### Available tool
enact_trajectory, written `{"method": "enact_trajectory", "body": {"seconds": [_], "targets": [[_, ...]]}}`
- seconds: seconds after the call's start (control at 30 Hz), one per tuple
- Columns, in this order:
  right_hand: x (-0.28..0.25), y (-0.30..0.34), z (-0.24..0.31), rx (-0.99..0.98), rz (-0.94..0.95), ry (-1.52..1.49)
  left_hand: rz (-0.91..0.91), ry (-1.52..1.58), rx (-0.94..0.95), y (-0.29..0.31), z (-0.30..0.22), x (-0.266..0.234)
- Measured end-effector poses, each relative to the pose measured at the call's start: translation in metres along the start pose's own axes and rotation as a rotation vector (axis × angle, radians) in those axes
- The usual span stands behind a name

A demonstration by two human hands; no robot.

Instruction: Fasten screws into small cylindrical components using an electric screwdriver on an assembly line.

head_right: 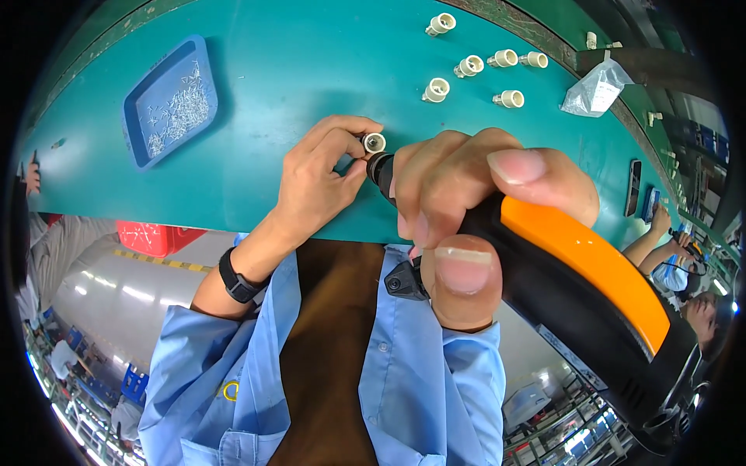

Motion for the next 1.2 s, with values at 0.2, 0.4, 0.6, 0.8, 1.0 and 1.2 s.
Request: {"method": "enact_trajectory", "body": {"seconds": [0.2, 0.4, 0.6, 0.8, 1.0, 1.2], "targets": [[-0.001, 0.0, 0.003, -0.003, -0.007, 0.041, -0.035, -0.018, 0.033, 0.001, -0.001, 0.0], [-0.002, 0.002, 0.002, 0.007, -0.027, 0.036, -0.023, -0.023, 0.025, 0.002, -0.002, -0.002], [-0.007, 0.001, -0.002, 0.002, -0.044, 0.027, -0.024, -0.01, 0.017, 0.0, -0.002, 0.0], [-0.003, 0.002, -0.002, -0.008, -0.054, -0.005, -0.035, -0.007, 0.021, -0.001, -0.001, -0.001], [0.001, -0.004, 0.036, -0.07, -0.113, -0.046, -0.017, -0.047, -0.014, 0.0, -0.001, 0.002], [-0.009, -0.013, 0.03, -0.017, 0.016, 0.002, -0.015, -0.024, -0.074, 0.0, 0.0, 0.002]]}}
Point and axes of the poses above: each hand's wrist, its own y-axis away from the middle knuckle, its own x-axis out of the palm, z = x × y, the point moved 9 cm from there along -y, towards the middle knuckle, and after that the axes turned 9 degrees about -z, right-handed, at the moved point
